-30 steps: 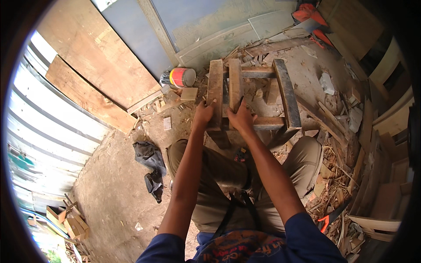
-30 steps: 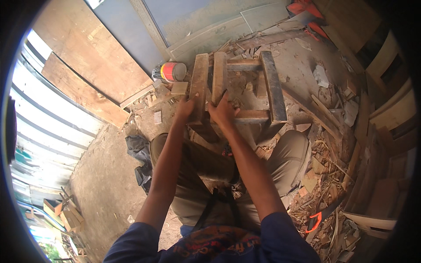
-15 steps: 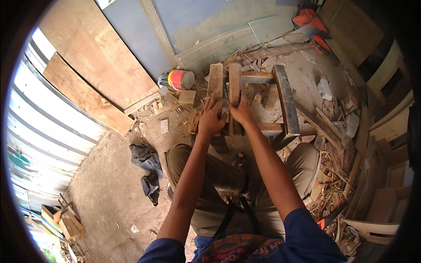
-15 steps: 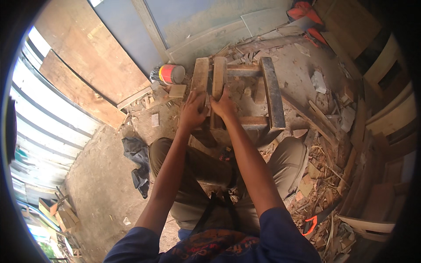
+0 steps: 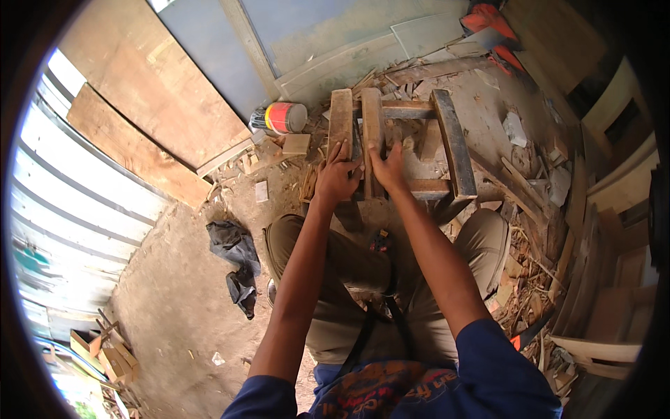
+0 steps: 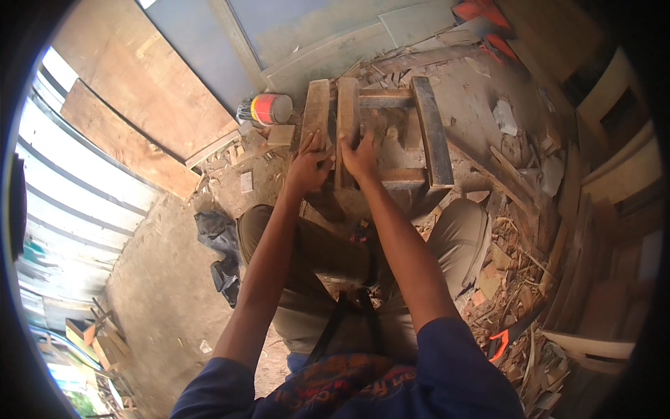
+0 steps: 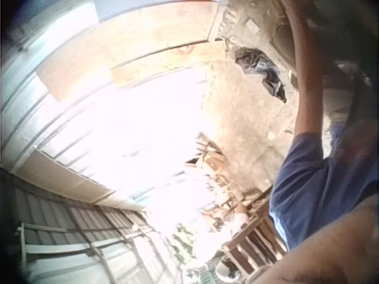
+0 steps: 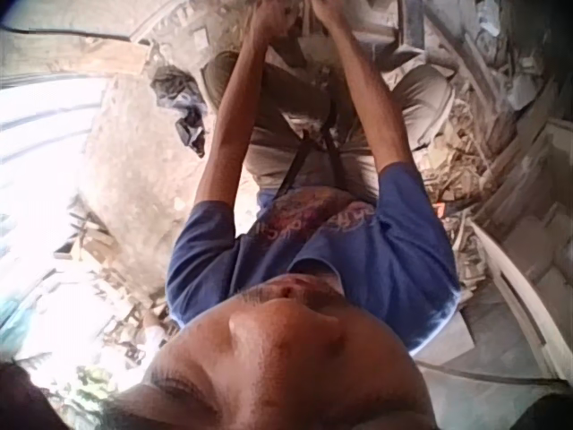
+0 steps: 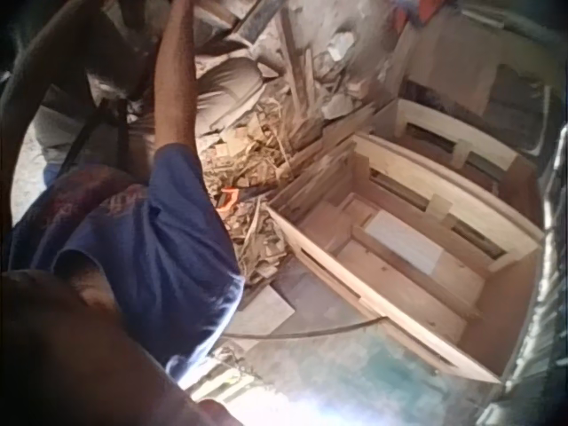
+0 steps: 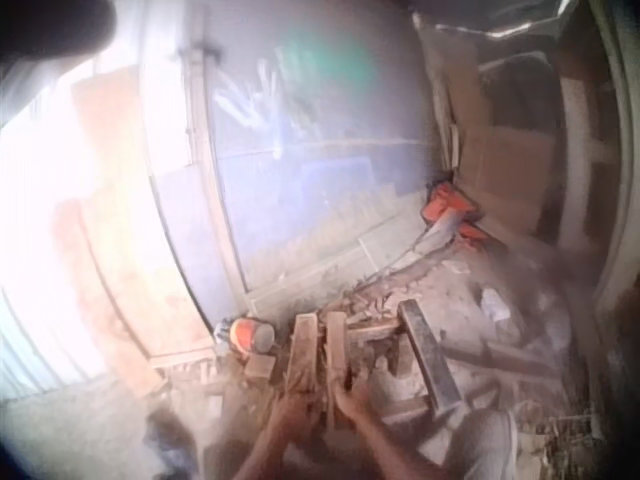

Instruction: The person assembles a wooden frame by hand, fitting pieces together and using a hammer to secure joints. They repeatedly adjust the frame's position and hammer different sections to ensure stability.

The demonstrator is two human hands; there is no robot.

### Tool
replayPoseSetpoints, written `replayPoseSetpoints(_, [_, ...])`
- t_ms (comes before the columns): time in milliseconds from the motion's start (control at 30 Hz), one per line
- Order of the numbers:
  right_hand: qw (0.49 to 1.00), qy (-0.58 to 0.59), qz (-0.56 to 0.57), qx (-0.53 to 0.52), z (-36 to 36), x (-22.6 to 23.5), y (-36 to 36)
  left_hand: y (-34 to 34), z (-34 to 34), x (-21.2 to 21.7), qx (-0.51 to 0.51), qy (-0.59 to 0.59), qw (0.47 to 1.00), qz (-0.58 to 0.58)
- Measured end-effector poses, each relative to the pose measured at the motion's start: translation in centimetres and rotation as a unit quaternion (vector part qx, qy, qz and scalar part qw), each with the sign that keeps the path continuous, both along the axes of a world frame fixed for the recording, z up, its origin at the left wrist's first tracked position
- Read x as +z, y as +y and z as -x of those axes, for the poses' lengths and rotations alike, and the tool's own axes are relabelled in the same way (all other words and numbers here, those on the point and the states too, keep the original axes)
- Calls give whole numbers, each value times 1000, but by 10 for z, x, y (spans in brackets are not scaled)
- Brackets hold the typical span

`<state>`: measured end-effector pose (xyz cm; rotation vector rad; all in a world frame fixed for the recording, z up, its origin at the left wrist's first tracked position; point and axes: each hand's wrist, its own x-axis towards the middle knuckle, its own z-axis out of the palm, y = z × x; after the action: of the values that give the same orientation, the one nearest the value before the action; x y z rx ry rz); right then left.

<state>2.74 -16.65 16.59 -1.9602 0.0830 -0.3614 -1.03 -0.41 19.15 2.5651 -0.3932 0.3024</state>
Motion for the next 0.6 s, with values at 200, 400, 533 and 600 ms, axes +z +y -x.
replayPoseSetpoints(200, [1000, -18, -24, 5, 15, 0, -5, 7, 0, -7, -17, -2, 998, 55])
replayPoseSetpoints(400, [988, 89, -13, 127, 9, 9, -29, 8, 22, 11, -106, 35, 994, -21])
replayPoseSetpoints(533, [991, 76, 8, 109, 5, 6, -27, 10, 25, 15, -106, 25, 993, -37])
replayPoseSetpoints(600, [991, 60, -6, 116, 9, 11, -22, 13, 27, 14, -85, 28, 995, -46])
